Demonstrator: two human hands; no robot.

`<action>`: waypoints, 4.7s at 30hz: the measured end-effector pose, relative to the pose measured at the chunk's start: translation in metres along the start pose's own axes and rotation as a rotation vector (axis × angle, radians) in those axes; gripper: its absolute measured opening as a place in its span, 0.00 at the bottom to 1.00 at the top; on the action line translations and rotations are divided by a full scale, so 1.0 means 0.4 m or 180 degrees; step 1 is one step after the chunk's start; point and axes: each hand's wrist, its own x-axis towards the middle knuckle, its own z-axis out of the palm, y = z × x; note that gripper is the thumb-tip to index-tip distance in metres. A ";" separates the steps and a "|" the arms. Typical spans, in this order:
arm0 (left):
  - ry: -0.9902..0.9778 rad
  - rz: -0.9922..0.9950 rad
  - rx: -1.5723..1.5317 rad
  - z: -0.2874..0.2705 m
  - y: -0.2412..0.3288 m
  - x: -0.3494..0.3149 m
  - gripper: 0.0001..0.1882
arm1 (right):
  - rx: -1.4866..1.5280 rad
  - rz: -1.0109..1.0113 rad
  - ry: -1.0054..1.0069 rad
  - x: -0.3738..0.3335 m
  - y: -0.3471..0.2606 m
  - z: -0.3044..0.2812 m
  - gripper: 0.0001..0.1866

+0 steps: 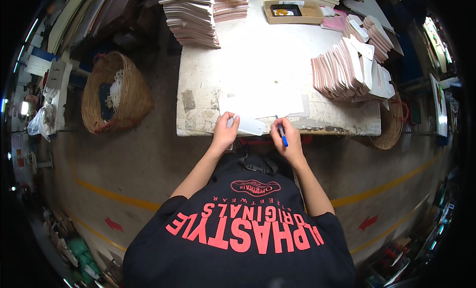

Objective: The person writes on a small white card with a blue pen, then repeatedly picks up stacks of white cardboard pieces from a table and places them into a woven basket. The person also handles a long strip of paper and continues stacking the cardboard pieces.

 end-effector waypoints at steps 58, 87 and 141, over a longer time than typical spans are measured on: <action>-0.0279 0.2850 0.2400 0.147 0.040 0.065 0.28 | 0.0960 0.0986 0.0645 0.195 0.164 0.081 0.19; -0.0296 0.2777 0.2463 0.148 0.038 0.067 0.29 | 0.0130 -0.0017 0.0932 0.192 0.216 0.132 0.20; -0.0263 0.2801 0.2478 0.150 0.047 0.067 0.28 | 0.0113 0.0382 0.1095 0.197 0.217 0.115 0.22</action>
